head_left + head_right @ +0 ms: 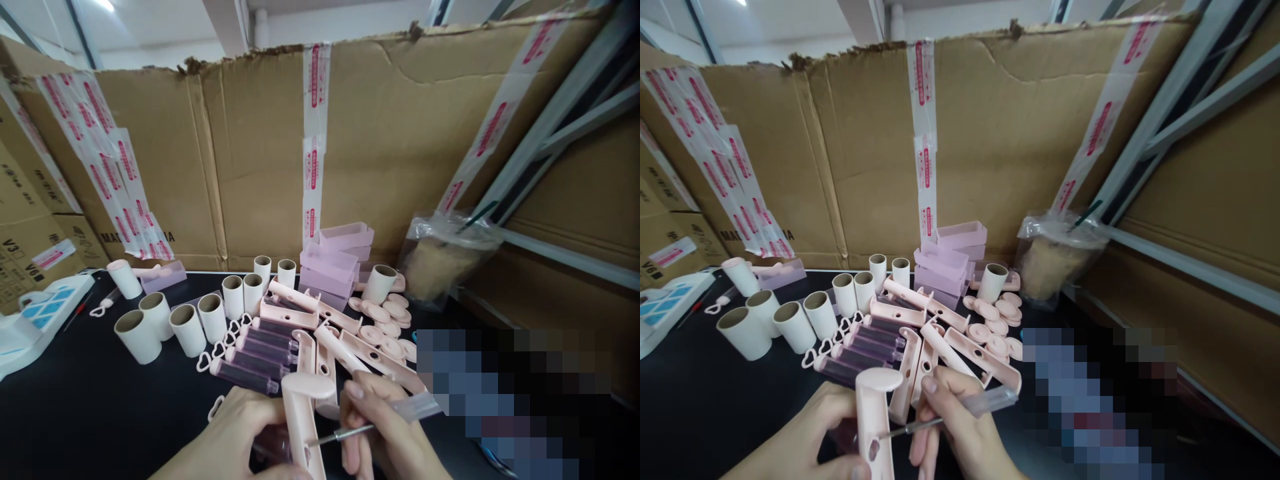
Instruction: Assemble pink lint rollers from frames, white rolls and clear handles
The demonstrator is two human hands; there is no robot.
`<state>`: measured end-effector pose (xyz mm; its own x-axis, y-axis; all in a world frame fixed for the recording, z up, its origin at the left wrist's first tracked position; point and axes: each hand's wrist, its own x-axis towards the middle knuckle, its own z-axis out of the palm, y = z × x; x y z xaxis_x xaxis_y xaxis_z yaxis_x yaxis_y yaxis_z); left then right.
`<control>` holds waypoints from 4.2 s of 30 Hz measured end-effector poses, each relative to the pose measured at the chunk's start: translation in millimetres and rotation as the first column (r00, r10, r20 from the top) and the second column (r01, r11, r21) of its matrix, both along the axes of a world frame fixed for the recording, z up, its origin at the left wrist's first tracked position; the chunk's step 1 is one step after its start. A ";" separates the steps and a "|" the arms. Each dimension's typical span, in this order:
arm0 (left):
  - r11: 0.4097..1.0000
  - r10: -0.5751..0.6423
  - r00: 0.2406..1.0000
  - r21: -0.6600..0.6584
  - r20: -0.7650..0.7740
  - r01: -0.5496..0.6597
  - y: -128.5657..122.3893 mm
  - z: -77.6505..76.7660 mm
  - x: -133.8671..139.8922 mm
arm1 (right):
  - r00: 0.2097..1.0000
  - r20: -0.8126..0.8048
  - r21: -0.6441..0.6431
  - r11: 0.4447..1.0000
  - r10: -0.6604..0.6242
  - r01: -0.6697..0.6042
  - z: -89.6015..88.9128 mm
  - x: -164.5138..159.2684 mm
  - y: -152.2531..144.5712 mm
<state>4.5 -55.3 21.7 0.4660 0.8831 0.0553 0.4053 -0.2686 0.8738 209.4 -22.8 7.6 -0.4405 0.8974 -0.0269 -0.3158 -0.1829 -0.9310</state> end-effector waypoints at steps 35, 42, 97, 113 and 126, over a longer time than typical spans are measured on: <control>0.994 0.040 0.999 0.103 0.019 -0.042 2.3 2.7 7.0 | 0.998 -0.061 -0.033 0.999 -0.029 0.027 0.3 -4.0 -2.2; 0.989 0.047 0.999 0.142 -0.008 -0.046 1.9 0.2 8.1 | 0.992 -0.111 -0.045 0.998 -0.056 0.051 2.0 -6.8 -3.3; 0.982 -0.010 0.948 -0.176 0.318 0.069 6.1 -5.6 7.8 | 0.985 -0.146 -0.314 0.949 -0.090 0.040 -5.7 -23.5 -1.5; 0.988 0.005 0.975 -0.153 0.223 0.030 3.4 -3.8 7.6 | 0.981 -0.140 -0.131 0.984 -0.138 0.119 -3.8 -19.9 -11.0; 0.959 -0.026 0.939 -0.258 0.344 0.121 4.3 -11.1 8.7 | 0.975 -0.142 -0.314 0.942 -0.173 0.121 -3.0 -28.3 -11.6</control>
<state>13.2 -51.0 10.6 0.5263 0.8501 -0.0175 0.0660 -0.0203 0.9976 181.2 -34.3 4.6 -0.3254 0.9134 -0.2447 -0.5051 -0.3867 -0.7716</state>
